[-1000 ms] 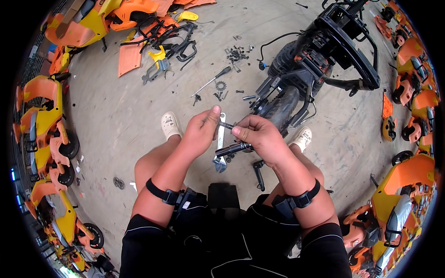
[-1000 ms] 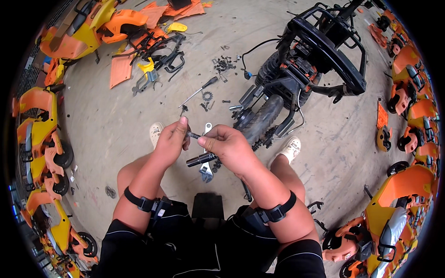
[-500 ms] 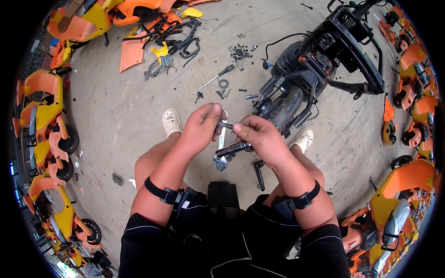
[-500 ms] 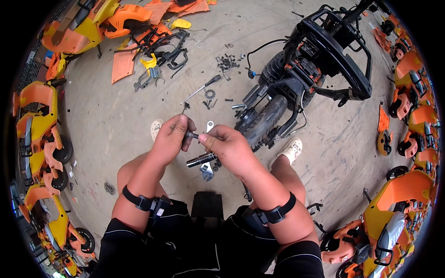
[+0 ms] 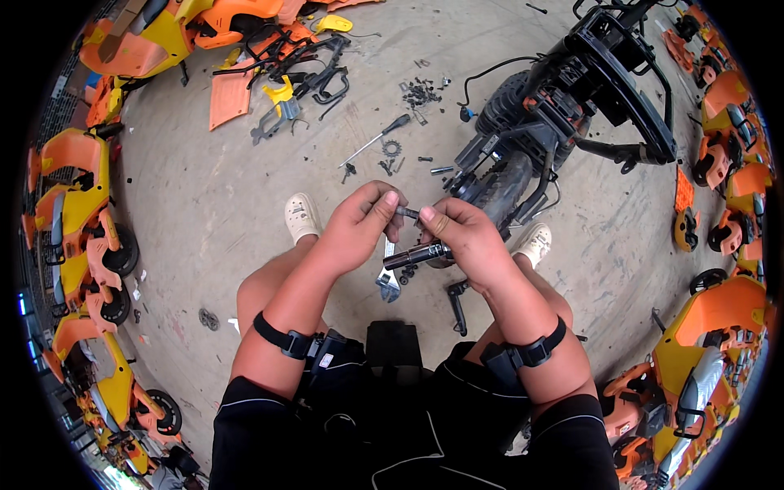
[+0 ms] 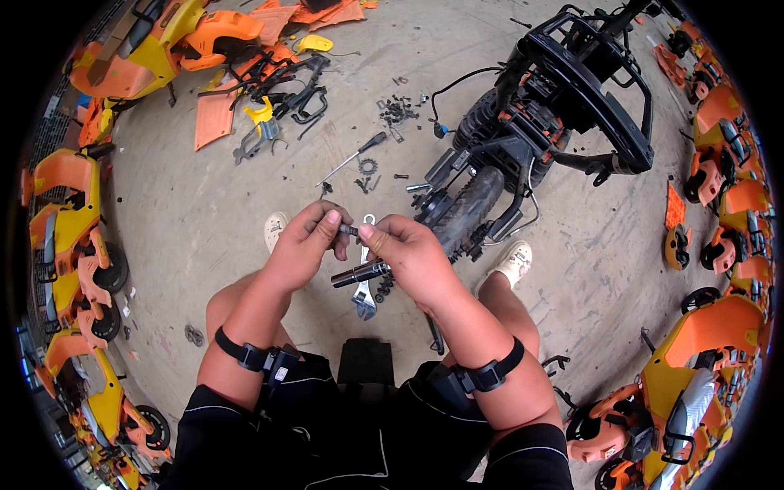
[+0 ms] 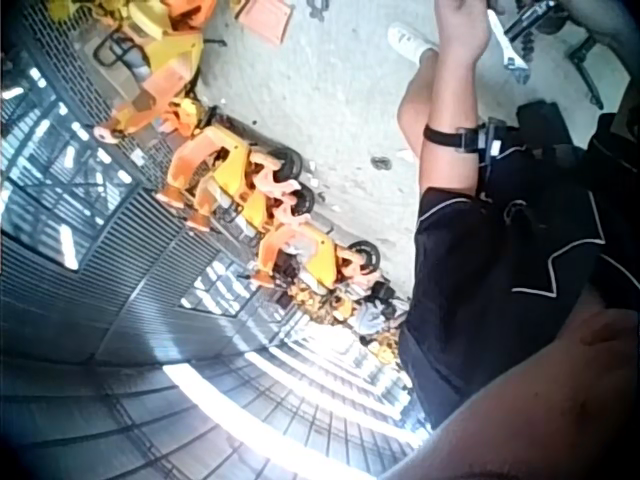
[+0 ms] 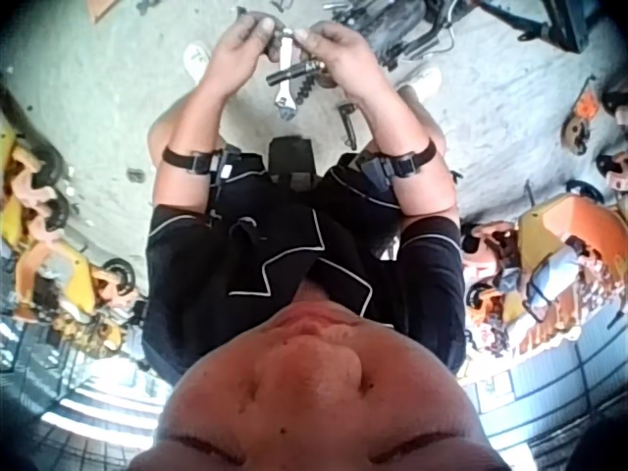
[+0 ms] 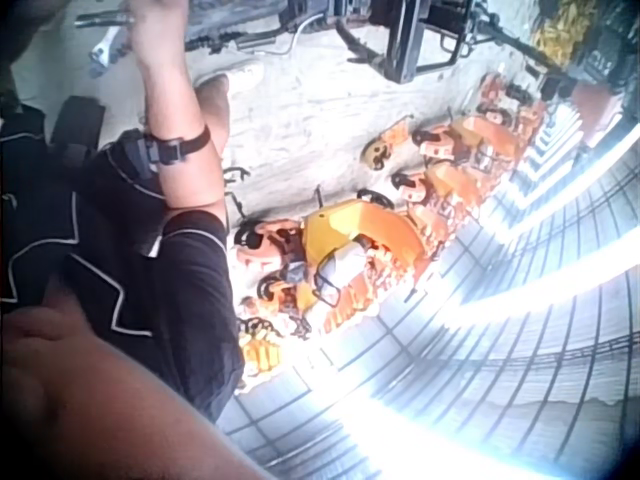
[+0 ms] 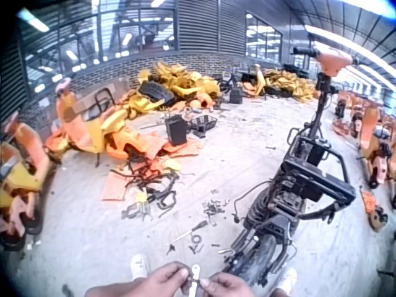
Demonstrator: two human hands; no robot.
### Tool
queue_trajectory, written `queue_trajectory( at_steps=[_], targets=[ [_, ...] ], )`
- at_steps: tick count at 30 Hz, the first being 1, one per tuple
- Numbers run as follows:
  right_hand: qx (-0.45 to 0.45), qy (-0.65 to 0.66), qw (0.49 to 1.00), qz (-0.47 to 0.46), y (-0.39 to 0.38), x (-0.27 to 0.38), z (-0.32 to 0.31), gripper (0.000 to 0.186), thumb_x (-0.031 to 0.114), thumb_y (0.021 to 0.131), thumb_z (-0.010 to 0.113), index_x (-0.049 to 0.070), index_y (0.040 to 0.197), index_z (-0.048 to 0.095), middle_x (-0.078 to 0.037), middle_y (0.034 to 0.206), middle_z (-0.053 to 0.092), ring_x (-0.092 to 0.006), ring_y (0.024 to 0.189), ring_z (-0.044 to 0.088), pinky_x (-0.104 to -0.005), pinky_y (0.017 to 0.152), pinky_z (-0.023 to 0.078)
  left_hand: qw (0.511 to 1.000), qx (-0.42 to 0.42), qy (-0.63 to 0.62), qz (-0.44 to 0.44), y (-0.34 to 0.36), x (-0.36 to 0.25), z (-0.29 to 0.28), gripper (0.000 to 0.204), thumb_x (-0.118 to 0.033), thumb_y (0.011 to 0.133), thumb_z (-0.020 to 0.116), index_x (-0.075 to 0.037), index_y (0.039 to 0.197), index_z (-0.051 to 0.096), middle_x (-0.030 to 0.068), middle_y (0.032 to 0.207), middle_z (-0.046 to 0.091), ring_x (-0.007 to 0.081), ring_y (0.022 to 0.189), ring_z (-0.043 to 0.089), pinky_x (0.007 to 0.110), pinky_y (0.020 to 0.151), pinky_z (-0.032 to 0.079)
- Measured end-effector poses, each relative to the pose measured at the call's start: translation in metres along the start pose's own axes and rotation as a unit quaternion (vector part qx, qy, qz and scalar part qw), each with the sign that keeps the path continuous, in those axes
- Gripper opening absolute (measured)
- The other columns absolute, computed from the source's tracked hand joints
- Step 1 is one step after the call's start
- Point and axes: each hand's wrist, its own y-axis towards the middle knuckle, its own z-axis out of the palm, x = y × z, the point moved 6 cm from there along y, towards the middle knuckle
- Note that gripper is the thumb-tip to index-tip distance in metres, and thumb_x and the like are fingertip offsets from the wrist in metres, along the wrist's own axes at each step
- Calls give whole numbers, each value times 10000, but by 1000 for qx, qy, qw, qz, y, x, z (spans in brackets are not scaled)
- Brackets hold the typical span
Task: The person assembles or repairs a vehicle part by hand using a wrench and a socket, fitting a bolt through a metal component and tightening it.
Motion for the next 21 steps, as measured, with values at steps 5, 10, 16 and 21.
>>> queue_trajectory(
  at_steps=[5, 10, 16, 21],
  targets=[
    [-4, -5, 1000, -7, -1, -1, -2, 325, 324, 958, 685, 3, 912, 654, -20, 771, 627, -98, 749, 548, -246, 695, 420, 995, -11, -84, -59, 0, -2, 5, 408, -379, 1065, 460, 11, 1065, 581, 64, 832, 601, 138, 695, 579, 283, 670, 495],
    [-6, -5, 1000, -3, 5, -7, -8, 339, 348, 962, 675, 18, 890, 649, -12, 772, 628, -83, 700, 520, -235, 620, 391, 999, -18, -35, 5, 4, 2, 3, 406, -374, 1058, 484, 15, 1027, 594, 48, 737, 579, 133, 618, 545, 292, 621, 501],
    [-9, -6, 1000, 14, 3, -8, -14, 330, 352, 960, 675, 32, 881, 648, -1, 772, 633, -76, 679, 508, -234, 586, 375, 989, -17, -104, -106, 6, 4, 0, 392, -371, 1051, 496, 3, 1018, 607, 47, 727, 565, 146, 630, 543, 315, 615, 500],
    [15, 13, 1000, 15, -5, 5, -16, 309, 340, 963, 670, 34, 920, 663, -12, 815, 647, -94, 758, 549, -248, 683, 418, 966, 4, -250, -64, 10, 10, 6, 445, -433, 1017, 532, -1, 1096, 604, 83, 887, 596, 157, 737, 551, 290, 615, 464]
  ],
)
